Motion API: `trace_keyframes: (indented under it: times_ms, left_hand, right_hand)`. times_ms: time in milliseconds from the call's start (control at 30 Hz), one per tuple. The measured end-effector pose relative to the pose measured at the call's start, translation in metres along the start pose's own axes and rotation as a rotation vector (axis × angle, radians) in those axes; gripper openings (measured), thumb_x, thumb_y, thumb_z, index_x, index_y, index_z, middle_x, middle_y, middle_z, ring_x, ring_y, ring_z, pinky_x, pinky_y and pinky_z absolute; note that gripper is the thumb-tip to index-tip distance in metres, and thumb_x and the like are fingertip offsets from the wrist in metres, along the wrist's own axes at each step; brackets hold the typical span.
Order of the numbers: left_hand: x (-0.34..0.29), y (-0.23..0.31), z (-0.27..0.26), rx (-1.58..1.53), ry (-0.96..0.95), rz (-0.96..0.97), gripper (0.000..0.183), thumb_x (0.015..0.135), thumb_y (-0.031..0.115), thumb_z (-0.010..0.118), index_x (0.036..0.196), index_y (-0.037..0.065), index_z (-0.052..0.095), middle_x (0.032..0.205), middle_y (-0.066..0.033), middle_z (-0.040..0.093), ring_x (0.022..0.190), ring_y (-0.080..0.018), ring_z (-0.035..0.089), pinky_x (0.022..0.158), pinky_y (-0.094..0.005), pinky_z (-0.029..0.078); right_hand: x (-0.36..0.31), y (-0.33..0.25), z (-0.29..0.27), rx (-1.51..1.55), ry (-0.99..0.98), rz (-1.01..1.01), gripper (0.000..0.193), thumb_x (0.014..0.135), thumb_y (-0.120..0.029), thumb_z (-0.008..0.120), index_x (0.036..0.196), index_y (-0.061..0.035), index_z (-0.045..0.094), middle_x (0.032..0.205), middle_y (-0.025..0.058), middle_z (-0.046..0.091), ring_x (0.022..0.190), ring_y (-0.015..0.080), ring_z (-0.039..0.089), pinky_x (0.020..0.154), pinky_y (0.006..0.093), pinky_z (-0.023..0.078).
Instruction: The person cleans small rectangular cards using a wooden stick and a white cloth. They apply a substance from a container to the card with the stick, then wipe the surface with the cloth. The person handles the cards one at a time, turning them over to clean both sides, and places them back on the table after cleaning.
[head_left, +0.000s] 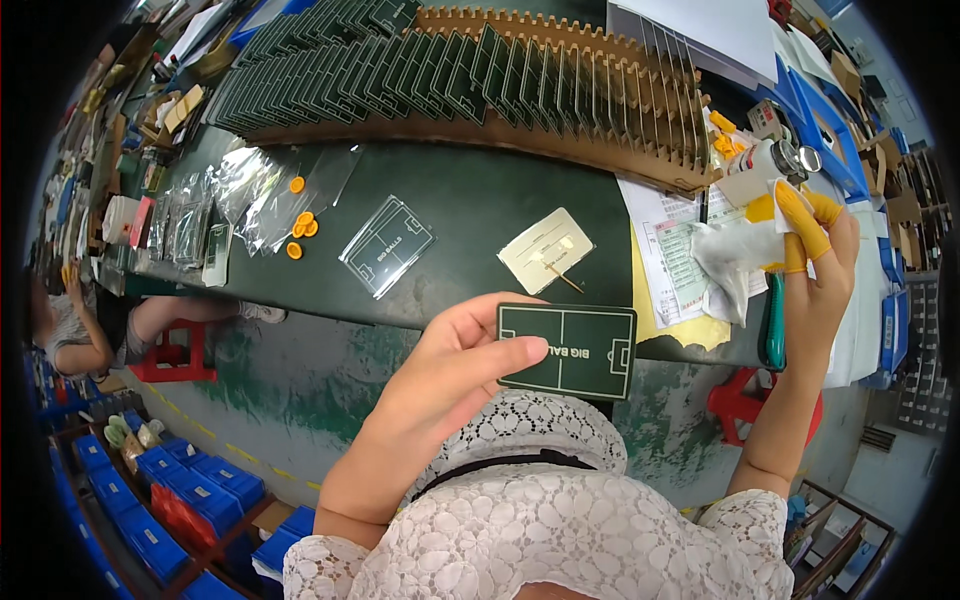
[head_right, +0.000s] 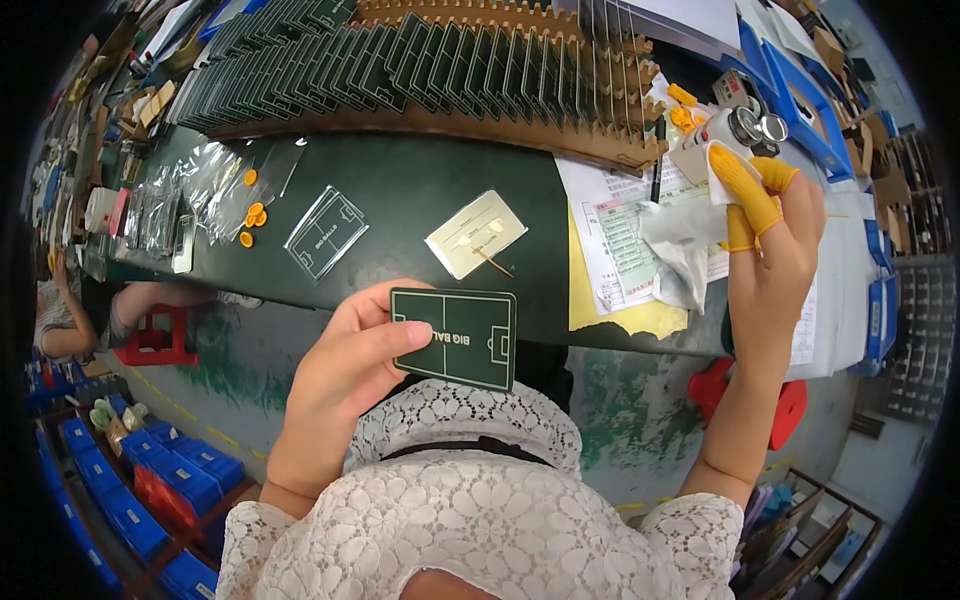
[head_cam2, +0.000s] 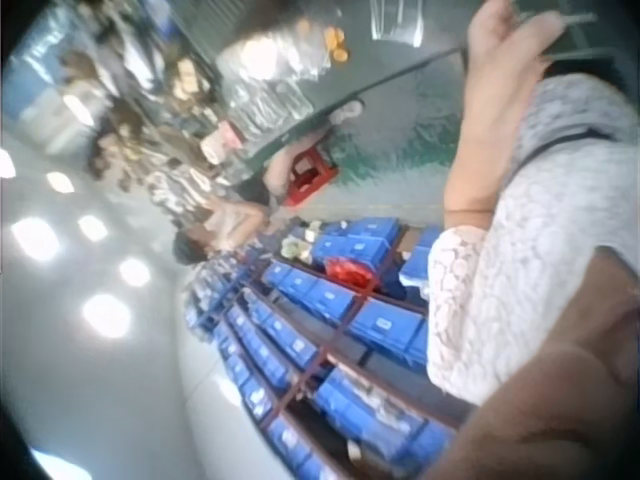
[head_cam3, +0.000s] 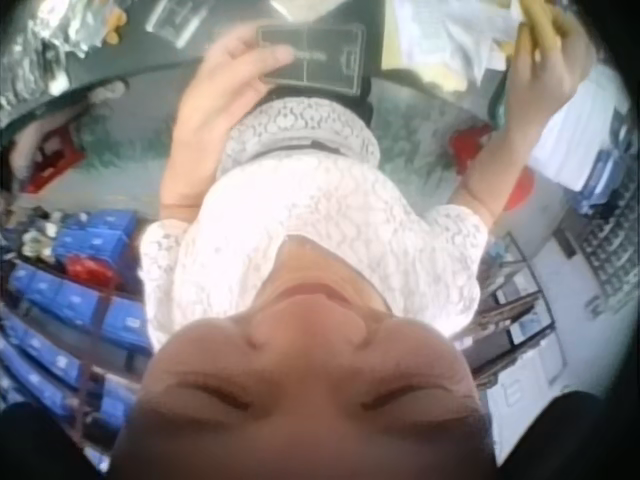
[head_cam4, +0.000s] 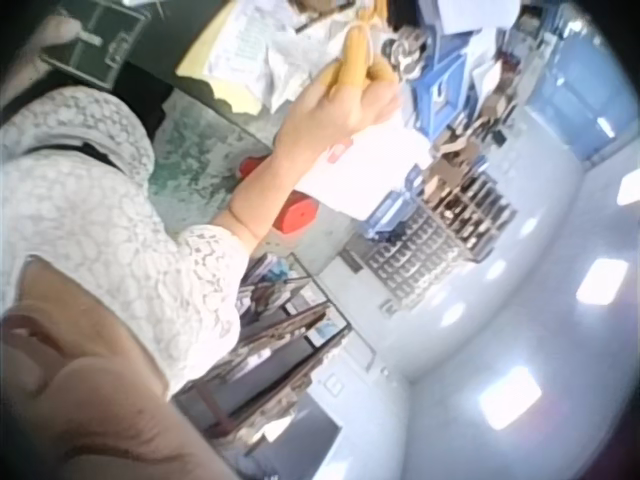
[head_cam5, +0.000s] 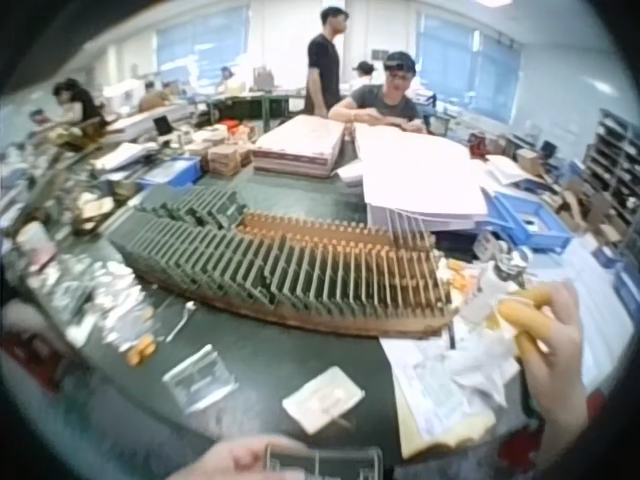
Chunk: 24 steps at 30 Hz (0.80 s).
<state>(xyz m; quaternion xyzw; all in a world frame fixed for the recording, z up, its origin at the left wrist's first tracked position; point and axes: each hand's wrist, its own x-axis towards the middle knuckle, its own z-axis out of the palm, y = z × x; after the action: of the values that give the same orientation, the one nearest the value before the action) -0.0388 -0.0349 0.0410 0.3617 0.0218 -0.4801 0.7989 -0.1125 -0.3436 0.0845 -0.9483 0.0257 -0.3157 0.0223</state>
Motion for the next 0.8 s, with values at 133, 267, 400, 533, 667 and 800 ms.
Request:
trace_keyframes:
  times_ms: [133,267,400,533,667,800]
  left_hand:
    - [0.001,-0.005,-0.002,-0.118,-0.057,-0.080,0.021,0.089,0.004,0.059,0.110,0.001,0.056,0.106,-0.0071,0.065,0.102,-0.0121,0.061,0.092,-0.0266,0.046]
    - [0.003,-0.013,-0.011,-0.140,-0.131,-0.126,0.020,0.088,0.004,0.061,0.107,0.004,0.056,0.106,-0.0063,0.065,0.100,-0.0100,0.061,0.090,-0.0253,0.047]
    - [0.002,-0.014,-0.006,0.028,-0.112,-0.104,0.023,0.086,0.002,0.063,0.108,0.002,0.056,0.106,-0.0065,0.065,0.099,-0.0099,0.061,0.088,-0.0242,0.047]
    - [-0.001,-0.006,0.014,0.135,-0.107,-0.144,0.028,0.084,-0.002,0.065,0.110,-0.001,0.057,0.108,-0.0084,0.065,0.102,-0.0109,0.061,0.088,-0.0243,0.048]
    - [0.002,-0.008,0.012,0.215,-0.179,-0.167,0.030,0.083,-0.006,0.064,0.112,-0.003,0.057,0.107,-0.0095,0.066,0.096,-0.0087,0.061,0.083,-0.0219,0.048]
    - [0.001,-0.014,0.017,0.257,-0.087,-0.104,0.022,0.083,-0.006,0.064,0.104,-0.002,0.057,0.098,-0.0075,0.067,0.086,-0.0055,0.061,0.073,-0.0186,0.049]
  right_hand:
    - [-0.002,-0.004,-0.002,0.070,-0.009,0.021,0.037,0.076,0.009,0.061,0.110,-0.0026,0.068,0.101,0.0113,0.058,0.097,0.0269,0.053,0.085,0.0326,0.042]
    - [-0.004,-0.003,0.001,0.153,0.004,0.028,0.039,0.075,0.009,0.060,0.111,-0.0039,0.069,0.101,0.0107,0.058,0.097,0.0261,0.053,0.085,0.0322,0.042]
    - [-0.006,-0.003,0.001,0.177,0.007,0.045,0.038,0.075,0.009,0.061,0.110,-0.0043,0.069,0.101,0.0110,0.058,0.097,0.0263,0.053,0.085,0.0324,0.042]
    - [-0.007,-0.007,-0.002,0.144,0.020,-0.017,0.038,0.073,0.007,0.062,0.108,-0.0047,0.070,0.101,0.0104,0.059,0.093,0.0266,0.052,0.083,0.0335,0.041]
    - [-0.009,-0.021,-0.015,0.099,-0.006,-0.125,0.037,0.070,0.002,0.066,0.104,-0.0080,0.072,0.101,0.0076,0.060,0.090,0.0257,0.051,0.078,0.0343,0.040]
    - [-0.020,-0.046,-0.022,0.029,-0.020,-0.301,0.028,0.069,-0.007,0.073,0.096,-0.0131,0.074,0.102,0.0020,0.060,0.089,0.0228,0.051,0.075,0.0352,0.039]
